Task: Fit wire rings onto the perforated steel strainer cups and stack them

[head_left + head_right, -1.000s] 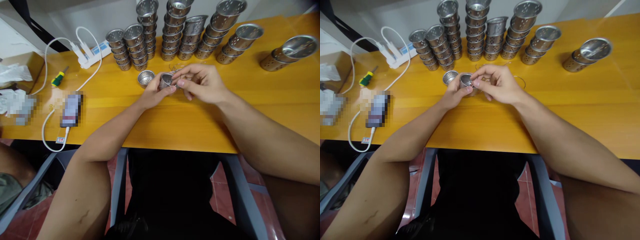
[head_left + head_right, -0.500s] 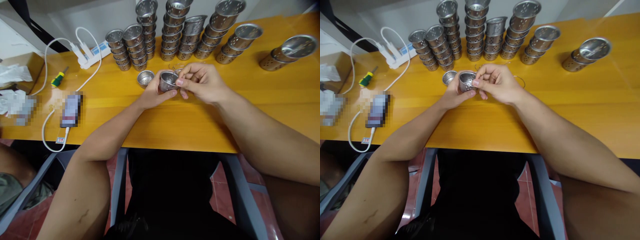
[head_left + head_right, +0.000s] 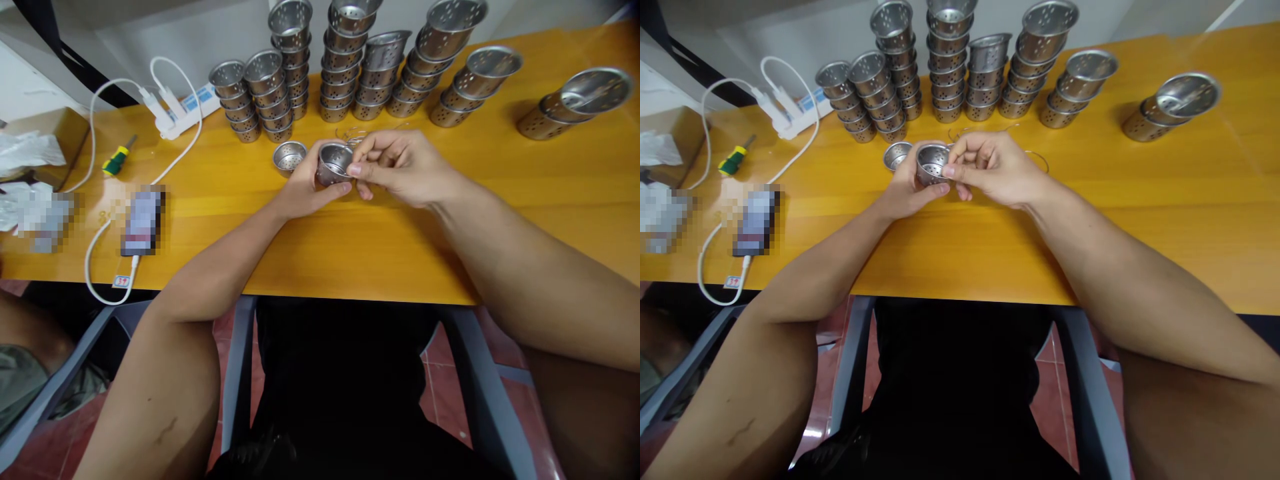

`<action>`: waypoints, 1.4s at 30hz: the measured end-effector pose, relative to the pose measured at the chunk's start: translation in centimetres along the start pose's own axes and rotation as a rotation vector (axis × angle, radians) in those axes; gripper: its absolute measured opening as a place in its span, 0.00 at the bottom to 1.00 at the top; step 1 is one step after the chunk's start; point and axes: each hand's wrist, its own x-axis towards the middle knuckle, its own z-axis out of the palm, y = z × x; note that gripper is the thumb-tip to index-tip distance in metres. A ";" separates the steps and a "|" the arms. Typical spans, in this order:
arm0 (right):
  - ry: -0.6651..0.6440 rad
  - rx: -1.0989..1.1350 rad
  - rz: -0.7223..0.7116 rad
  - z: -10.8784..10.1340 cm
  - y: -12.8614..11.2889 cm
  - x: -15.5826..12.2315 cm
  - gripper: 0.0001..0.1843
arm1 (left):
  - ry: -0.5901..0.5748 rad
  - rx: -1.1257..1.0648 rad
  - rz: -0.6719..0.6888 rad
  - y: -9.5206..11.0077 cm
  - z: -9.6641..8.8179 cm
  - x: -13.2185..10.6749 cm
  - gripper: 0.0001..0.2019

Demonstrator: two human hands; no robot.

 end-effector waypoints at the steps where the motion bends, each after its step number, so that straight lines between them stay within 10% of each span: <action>1: -0.008 -0.001 0.004 0.0 0.0 0.0 0.33 | 0.003 0.006 0.013 0.1 0.0 0.0 0.46; 16: 0.311 -0.457 -0.318 -0.8 2.4 0.0 0.32 | 0.096 0.080 -0.199 1.4 0.0 0.3 0.58; 26: 0.202 -0.670 -0.322 0.0 2.2 -0.4 0.29 | 0.124 0.087 -0.222 1.8 -0.3 0.3 0.61; 37: 0.236 -0.622 -0.314 0.2 3.7 -0.3 0.52 | -0.034 0.098 -0.145 3.4 -0.1 0.5 0.59; 42: 0.400 -0.829 -0.494 -4.7 2.2 -0.3 0.47 | 0.035 0.207 -0.181 5.0 -1.0 0.7 0.63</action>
